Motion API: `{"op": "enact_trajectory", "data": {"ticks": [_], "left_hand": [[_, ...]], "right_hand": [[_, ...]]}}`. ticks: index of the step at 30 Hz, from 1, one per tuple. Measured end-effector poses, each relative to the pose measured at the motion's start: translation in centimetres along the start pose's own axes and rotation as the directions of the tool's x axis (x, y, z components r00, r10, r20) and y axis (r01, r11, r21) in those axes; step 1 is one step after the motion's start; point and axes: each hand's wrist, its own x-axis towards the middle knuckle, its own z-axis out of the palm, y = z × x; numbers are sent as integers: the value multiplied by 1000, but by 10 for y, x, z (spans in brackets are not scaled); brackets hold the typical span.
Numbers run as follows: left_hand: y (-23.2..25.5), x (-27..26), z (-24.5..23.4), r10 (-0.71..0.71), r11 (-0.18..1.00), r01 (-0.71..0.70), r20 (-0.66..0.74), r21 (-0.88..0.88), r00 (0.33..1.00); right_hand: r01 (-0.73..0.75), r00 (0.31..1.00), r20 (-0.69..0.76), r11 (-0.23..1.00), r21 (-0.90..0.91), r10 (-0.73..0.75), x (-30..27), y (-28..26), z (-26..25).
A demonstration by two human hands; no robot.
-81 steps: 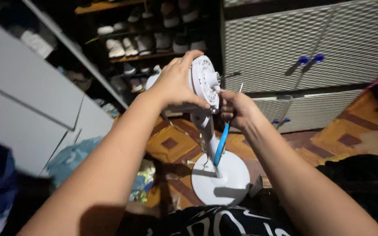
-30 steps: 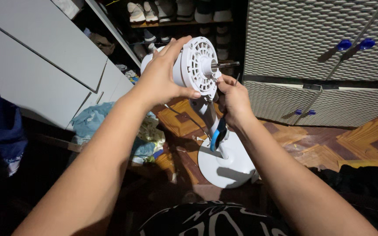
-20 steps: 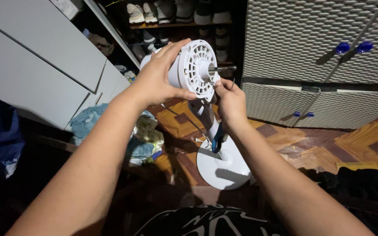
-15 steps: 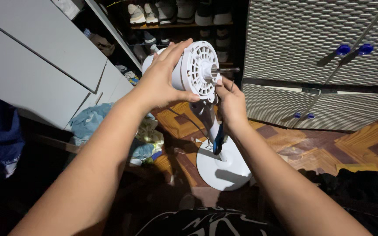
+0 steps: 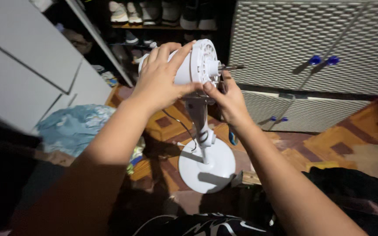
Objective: The person uses a pair of scissors to pry and remove the front grille and internal components of a white pedestal fan. They repeatedly adjust the fan head and use the scissors to separate parts, eventually detaching the grille and exposing the motor housing.
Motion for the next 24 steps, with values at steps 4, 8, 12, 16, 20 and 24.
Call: {"op": "enact_trajectory", "data": {"ticks": [4, 8, 12, 16, 20, 24], "left_hand": [[-24, 13, 0, 97, 986, -81, 107, -144, 990], [-48, 13, 9, 120, 937, -109, 14, -333, 993], [-72, -6, 26, -15, 964, -63, -290, -258, 957], [-113, -9, 45, -420, 750, 253, -144, -611, 896], [-146, -12, 55, -343, 146, 481, 411, -865, 844], [-148, -7, 56, -216, 16, 539, 524, -842, 824]], "right_hand": [[-118, 987, -134, 969, -215, 91, 3, -22, 13], [-181, 974, -180, 947, -264, 137, 6, -31, 29], [-181, 967, -224, 942, -281, 119, 12, -30, 48], [-167, 972, -205, 954, -250, 116, 18, -29, 64], [-241, 948, -271, 930, -277, 165, 20, -33, 66], [-346, 915, -310, 897, -276, 258, 14, -40, 50]]}}
